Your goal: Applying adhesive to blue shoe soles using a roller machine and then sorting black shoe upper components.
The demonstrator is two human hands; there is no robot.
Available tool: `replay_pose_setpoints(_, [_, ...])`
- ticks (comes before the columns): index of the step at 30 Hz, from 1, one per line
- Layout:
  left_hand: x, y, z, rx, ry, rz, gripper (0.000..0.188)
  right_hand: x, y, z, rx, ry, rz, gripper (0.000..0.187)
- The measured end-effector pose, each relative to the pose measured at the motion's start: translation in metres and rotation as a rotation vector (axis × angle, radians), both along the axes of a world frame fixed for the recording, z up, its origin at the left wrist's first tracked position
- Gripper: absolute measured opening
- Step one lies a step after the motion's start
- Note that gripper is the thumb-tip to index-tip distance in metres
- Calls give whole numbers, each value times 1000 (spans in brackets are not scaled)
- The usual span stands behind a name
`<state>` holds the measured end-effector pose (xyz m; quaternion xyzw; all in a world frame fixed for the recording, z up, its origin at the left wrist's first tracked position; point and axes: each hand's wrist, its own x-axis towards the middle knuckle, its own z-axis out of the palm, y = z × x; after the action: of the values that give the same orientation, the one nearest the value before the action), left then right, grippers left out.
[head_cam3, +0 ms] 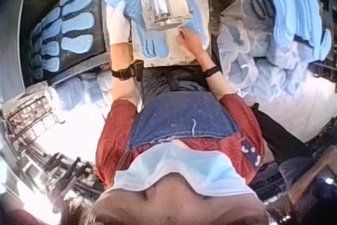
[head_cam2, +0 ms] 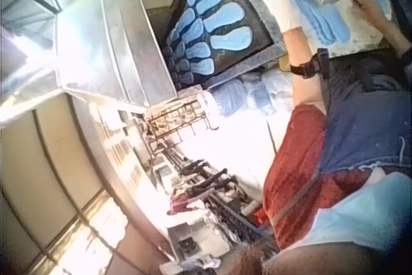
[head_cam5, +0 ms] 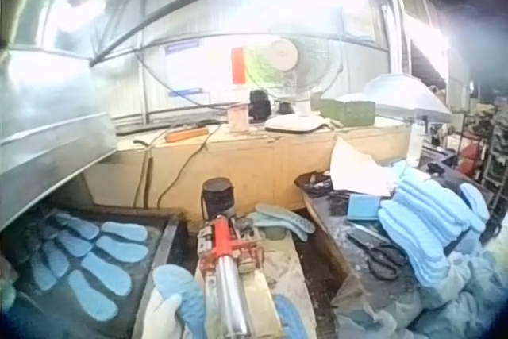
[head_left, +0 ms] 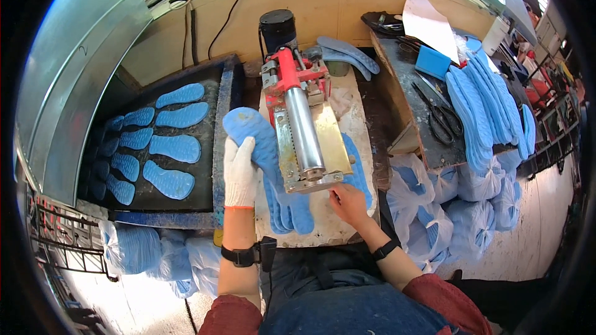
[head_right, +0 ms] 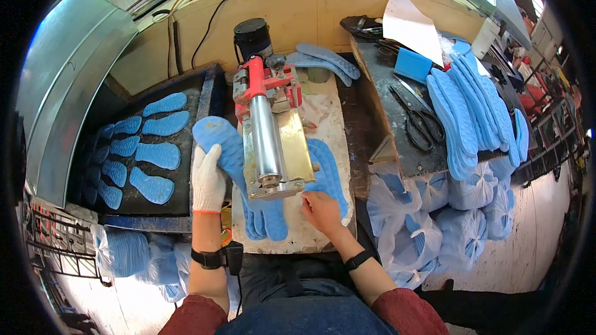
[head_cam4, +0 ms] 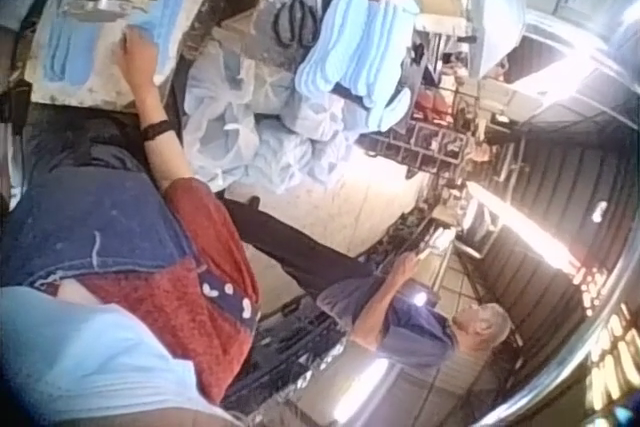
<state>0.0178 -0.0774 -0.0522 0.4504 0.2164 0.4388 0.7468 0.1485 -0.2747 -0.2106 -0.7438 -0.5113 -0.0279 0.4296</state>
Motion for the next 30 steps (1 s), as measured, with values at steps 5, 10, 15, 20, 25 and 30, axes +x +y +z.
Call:
replay_pose_setpoints(5, [8,-22,-21,-22,-86,-18,46,3,-5,-1,-20,-8,-49,13])
replay_pose_setpoints(10, [-19,-41,-27,1202,1151,290,31,4,-3,-31,-206,95,-10,22])
replay_pose_setpoints(15, [-42,-44,-64,839,652,319,51,-9,4,-17,-145,70,68,20])
replay_pose_setpoints(20, [-21,-34,-61,681,670,412,34,-3,-9,-24,-31,37,-15,16])
replay_pose_setpoints(25, [-4,9,-64,742,644,676,34,-9,-5,-17,32,44,5,14])
replay_pose_setpoints(30, [15,-36,-8,280,429,357,37,-7,-4,-28,-12,89,26,14])
